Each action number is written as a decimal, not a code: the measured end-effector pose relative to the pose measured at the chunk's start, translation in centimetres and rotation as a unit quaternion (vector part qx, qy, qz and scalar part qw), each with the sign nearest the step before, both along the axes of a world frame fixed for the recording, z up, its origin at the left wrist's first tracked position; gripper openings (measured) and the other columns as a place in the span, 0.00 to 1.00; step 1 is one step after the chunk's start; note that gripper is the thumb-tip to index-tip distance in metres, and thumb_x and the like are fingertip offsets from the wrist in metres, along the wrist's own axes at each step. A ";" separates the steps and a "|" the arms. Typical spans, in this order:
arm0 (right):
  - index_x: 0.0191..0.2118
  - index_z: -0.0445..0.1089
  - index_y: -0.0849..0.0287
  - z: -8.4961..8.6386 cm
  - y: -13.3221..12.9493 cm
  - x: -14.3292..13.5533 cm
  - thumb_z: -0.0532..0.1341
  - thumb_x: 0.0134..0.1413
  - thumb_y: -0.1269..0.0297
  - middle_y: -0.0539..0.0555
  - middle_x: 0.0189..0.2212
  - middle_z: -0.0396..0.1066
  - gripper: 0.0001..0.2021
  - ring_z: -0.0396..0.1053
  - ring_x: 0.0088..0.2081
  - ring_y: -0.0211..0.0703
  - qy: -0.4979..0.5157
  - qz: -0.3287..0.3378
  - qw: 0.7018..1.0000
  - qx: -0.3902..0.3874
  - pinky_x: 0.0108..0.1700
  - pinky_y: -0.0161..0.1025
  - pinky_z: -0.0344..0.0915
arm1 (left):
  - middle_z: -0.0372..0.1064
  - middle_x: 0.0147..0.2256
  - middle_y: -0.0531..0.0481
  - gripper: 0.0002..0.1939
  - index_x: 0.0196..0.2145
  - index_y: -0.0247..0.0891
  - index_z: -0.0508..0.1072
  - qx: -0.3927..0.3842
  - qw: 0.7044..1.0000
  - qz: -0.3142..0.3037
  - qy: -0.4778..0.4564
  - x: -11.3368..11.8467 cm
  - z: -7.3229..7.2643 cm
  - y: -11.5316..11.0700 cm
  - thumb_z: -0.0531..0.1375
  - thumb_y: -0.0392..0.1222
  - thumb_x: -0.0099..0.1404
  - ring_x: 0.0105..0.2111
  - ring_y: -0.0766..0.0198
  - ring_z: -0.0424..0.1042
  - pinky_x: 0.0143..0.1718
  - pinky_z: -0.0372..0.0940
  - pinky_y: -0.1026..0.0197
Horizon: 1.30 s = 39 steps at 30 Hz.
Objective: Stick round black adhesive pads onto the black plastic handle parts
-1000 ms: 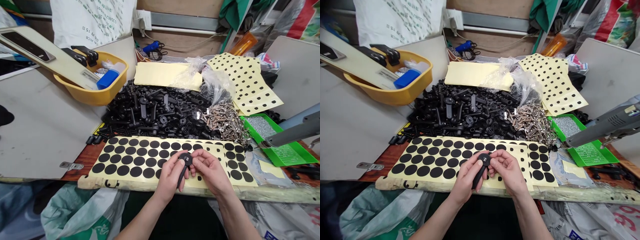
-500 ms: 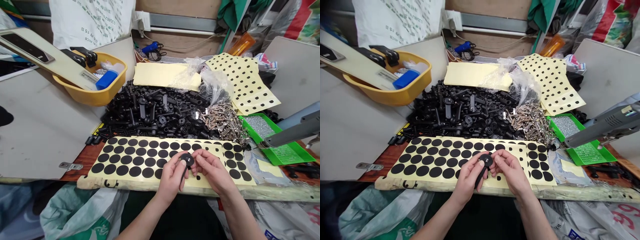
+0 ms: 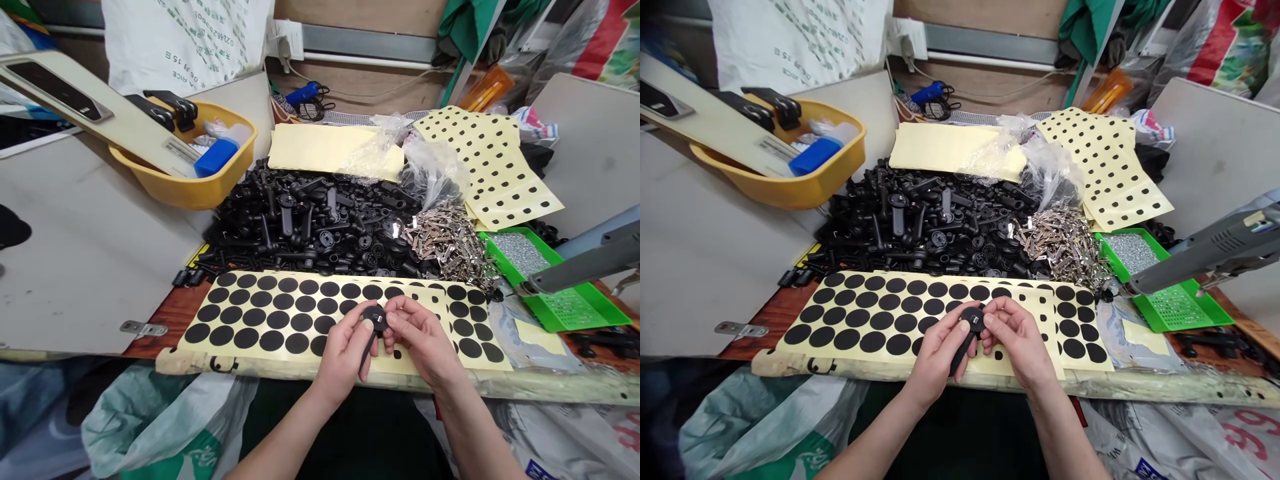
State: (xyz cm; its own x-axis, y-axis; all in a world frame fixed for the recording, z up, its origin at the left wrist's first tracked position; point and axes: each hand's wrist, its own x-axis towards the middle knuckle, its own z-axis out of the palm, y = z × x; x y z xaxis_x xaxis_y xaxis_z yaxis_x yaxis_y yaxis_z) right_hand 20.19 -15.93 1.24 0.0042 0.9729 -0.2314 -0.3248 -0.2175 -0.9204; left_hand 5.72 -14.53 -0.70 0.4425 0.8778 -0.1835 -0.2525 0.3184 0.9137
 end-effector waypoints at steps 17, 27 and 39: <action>0.31 0.63 0.57 -0.3 -0.1 -1.8 0.65 0.52 0.47 0.43 0.16 0.60 0.18 0.57 0.17 0.32 -0.149 -0.086 0.985 0.022 0.19 0.29 0.58 | 0.63 0.21 0.57 0.24 0.55 0.33 0.65 -0.003 1.000 -0.011 0.008 -0.1 0.2 0.0 0.52 0.50 0.67 0.12 0.75 0.56 0.15 0.51 0.69; 0.35 0.65 0.57 -0.4 -0.1 0.1 0.61 0.56 0.47 0.45 0.18 0.65 0.17 0.62 0.21 0.35 -0.058 0.010 0.998 0.034 0.25 0.32 0.62 | 0.64 0.21 0.56 0.24 0.53 0.33 0.67 -0.013 1.000 0.006 0.001 0.1 0.3 -0.1 0.53 0.51 0.66 0.12 0.75 0.57 0.15 0.50 0.69; 0.37 0.61 0.55 0.1 -0.5 -0.7 0.63 0.55 0.51 0.45 0.21 0.64 0.15 0.63 0.23 0.36 -0.121 0.009 0.990 0.066 0.27 0.34 0.62 | 0.65 0.22 0.55 0.24 0.55 0.34 0.65 -0.024 1.000 0.013 -0.005 0.0 0.2 -0.2 0.53 0.51 0.67 0.12 0.75 0.57 0.15 0.52 0.69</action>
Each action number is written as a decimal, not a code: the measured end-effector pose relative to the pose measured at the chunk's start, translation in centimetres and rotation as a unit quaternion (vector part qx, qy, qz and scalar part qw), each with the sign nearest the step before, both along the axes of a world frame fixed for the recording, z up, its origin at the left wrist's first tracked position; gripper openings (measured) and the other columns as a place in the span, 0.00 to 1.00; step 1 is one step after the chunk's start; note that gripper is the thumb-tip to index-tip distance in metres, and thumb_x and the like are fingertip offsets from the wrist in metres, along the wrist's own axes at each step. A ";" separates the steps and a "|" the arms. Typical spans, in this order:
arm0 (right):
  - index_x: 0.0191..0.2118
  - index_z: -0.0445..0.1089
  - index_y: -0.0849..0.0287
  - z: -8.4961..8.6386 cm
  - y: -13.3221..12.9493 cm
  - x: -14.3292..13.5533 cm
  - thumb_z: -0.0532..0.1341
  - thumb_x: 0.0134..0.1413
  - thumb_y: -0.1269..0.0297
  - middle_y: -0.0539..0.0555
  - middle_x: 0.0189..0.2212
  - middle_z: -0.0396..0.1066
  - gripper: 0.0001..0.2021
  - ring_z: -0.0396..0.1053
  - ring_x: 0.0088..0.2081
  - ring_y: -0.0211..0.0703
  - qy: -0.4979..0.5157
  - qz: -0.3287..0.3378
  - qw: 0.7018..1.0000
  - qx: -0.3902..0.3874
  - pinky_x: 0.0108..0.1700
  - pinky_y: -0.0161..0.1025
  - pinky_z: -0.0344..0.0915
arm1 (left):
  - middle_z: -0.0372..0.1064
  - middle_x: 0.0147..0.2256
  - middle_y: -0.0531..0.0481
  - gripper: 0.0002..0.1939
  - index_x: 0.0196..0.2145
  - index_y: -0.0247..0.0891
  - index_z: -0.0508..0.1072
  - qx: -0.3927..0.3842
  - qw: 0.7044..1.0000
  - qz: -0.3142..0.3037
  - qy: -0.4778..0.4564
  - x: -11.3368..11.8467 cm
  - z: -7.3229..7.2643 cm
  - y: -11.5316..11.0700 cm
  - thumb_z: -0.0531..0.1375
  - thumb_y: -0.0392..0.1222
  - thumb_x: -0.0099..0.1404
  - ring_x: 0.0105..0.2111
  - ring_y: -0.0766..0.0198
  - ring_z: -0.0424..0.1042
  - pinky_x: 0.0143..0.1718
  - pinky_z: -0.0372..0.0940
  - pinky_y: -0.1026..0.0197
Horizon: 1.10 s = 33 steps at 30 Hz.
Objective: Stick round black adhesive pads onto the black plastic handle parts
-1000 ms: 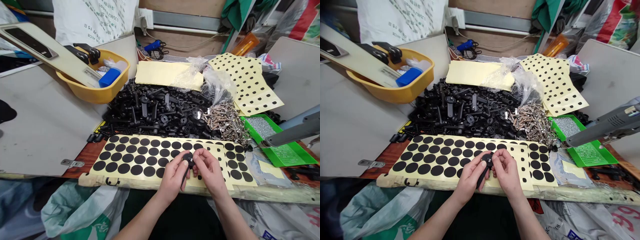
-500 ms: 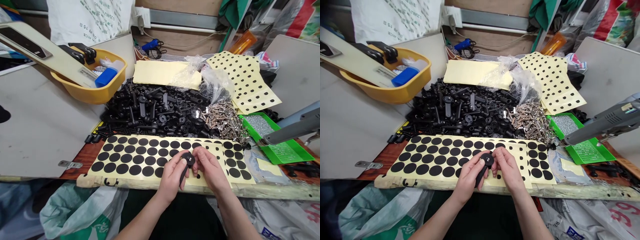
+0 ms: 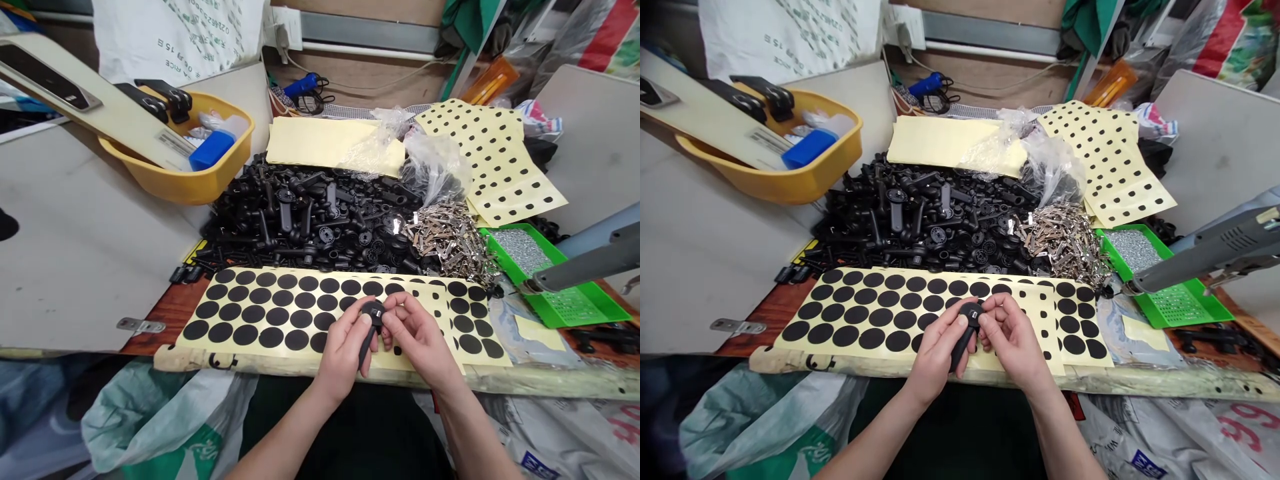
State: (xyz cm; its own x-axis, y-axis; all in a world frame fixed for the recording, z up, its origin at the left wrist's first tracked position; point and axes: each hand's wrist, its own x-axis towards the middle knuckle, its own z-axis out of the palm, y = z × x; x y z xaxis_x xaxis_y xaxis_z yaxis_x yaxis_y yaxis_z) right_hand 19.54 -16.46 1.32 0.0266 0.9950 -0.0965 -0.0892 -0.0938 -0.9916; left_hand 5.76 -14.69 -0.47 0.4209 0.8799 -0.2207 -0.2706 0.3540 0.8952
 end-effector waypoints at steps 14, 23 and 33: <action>0.40 0.62 0.55 0.1 0.0 -0.4 0.63 0.58 0.54 0.45 0.22 0.67 0.13 0.66 0.25 0.37 0.112 0.037 0.993 -0.015 0.30 0.35 0.63 | 0.63 0.21 0.58 0.23 0.52 0.33 0.65 0.017 0.999 0.031 -0.028 0.0 -0.1 -0.2 0.57 0.50 0.65 0.11 0.76 0.56 0.12 0.52 0.72; 0.41 0.65 0.55 -1.0 0.3 0.0 0.63 0.59 0.57 0.45 0.22 0.69 0.10 0.67 0.24 0.34 0.155 0.032 0.987 -0.016 0.30 0.33 0.63 | 0.64 0.22 0.57 0.21 0.53 0.33 0.65 0.007 0.999 0.028 -0.035 0.1 -0.2 -0.1 0.57 0.48 0.66 0.12 0.77 0.57 0.12 0.53 0.73; 0.38 0.65 0.57 -0.6 0.6 0.1 0.66 0.55 0.55 0.45 0.19 0.70 0.13 0.66 0.21 0.32 0.168 0.029 0.985 -0.035 0.27 0.30 0.63 | 0.64 0.22 0.57 0.22 0.52 0.32 0.65 0.006 0.999 0.019 -0.034 0.1 -0.1 0.0 0.57 0.49 0.65 0.12 0.76 0.56 0.11 0.53 0.72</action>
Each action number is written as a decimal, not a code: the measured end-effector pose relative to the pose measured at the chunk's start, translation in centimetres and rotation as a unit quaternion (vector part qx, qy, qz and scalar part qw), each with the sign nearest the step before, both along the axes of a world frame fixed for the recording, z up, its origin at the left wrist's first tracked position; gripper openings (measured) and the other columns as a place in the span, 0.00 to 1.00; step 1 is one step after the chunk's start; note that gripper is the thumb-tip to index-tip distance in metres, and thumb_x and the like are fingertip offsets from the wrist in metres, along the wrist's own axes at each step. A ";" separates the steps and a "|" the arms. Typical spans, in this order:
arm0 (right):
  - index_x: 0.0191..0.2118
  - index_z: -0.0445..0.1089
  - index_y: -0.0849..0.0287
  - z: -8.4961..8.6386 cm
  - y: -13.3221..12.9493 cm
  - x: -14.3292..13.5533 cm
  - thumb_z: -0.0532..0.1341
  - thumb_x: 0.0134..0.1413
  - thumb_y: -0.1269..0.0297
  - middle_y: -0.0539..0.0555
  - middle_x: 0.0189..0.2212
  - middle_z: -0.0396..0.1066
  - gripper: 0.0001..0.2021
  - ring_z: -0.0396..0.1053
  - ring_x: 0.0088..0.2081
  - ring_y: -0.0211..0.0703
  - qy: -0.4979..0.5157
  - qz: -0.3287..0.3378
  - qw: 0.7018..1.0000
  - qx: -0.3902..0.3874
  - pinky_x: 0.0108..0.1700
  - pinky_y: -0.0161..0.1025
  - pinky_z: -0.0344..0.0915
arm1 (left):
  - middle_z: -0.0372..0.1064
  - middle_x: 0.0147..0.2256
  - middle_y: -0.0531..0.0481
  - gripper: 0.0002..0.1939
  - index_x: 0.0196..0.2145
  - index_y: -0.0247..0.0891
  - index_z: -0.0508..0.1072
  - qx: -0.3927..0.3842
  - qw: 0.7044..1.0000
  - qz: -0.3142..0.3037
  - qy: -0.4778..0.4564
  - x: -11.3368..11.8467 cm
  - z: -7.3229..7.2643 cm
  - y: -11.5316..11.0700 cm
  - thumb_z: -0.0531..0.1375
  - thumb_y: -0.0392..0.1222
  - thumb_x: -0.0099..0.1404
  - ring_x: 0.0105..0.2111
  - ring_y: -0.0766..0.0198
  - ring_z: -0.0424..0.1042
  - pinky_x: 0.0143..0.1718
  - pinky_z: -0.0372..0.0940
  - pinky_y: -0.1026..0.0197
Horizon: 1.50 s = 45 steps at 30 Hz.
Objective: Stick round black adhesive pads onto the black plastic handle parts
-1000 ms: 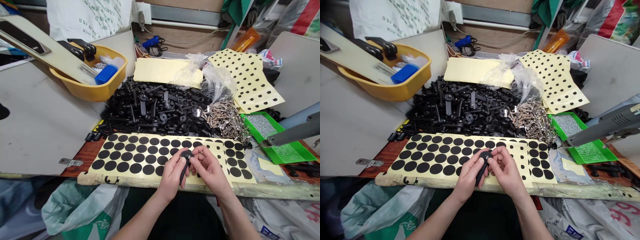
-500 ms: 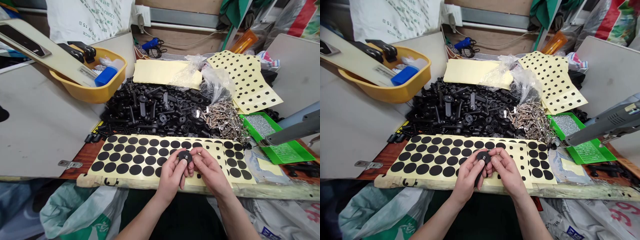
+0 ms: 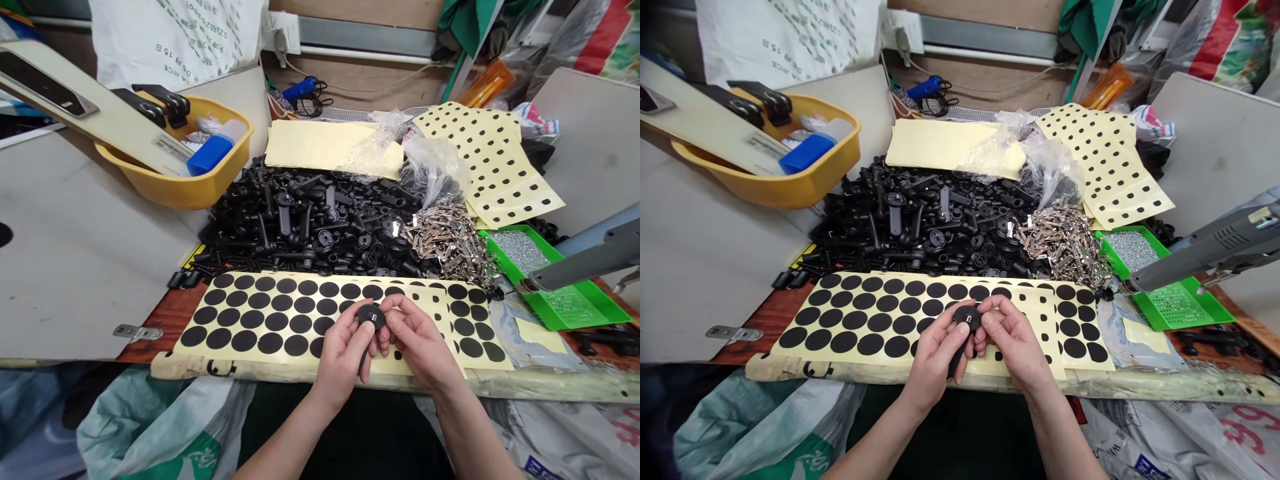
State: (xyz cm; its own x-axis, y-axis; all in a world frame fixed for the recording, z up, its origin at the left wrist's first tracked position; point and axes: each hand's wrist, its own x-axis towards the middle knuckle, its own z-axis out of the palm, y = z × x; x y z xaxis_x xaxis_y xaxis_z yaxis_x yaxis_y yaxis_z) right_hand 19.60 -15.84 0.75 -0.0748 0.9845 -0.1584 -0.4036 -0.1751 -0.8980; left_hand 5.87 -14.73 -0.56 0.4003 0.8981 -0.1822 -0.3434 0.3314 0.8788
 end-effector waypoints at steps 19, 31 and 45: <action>0.30 0.61 0.57 0.8 0.3 -1.0 0.65 0.52 0.50 0.42 0.17 0.61 0.18 0.57 0.16 0.29 -0.173 -0.072 0.982 -0.009 0.18 0.26 0.56 | 0.62 0.21 0.58 0.21 0.54 0.35 0.67 0.017 0.999 -0.019 0.026 -0.2 0.0 0.0 0.55 0.47 0.66 0.12 0.76 0.57 0.13 0.52 0.71; 0.30 0.59 0.56 0.5 0.3 -1.3 0.64 0.52 0.47 0.41 0.14 0.60 0.19 0.56 0.15 0.29 -0.164 -0.071 0.984 -0.017 0.19 0.27 0.56 | 0.65 0.20 0.56 0.22 0.53 0.33 0.68 0.007 1.000 0.011 -0.001 -0.1 -0.3 0.0 0.52 0.50 0.69 0.11 0.75 0.57 0.13 0.52 0.71; 0.40 0.57 0.53 0.4 -0.8 -1.5 0.61 0.60 0.59 0.44 0.23 0.64 0.11 0.66 0.25 0.37 -0.201 -0.042 0.977 0.063 0.30 0.35 0.63 | 0.62 0.19 0.57 0.25 0.54 0.33 0.66 0.004 0.999 0.008 0.043 -0.1 0.1 -0.1 0.52 0.54 0.67 0.12 0.74 0.56 0.15 0.51 0.69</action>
State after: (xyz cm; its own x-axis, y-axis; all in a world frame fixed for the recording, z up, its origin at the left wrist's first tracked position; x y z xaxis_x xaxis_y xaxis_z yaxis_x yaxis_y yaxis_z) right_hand 18.13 -16.67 1.12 0.0495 0.9982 -0.0350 -0.0219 -0.0339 -0.9992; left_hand 5.80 -14.83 -0.46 0.3684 0.9060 -0.2085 -0.2716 0.3194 0.9079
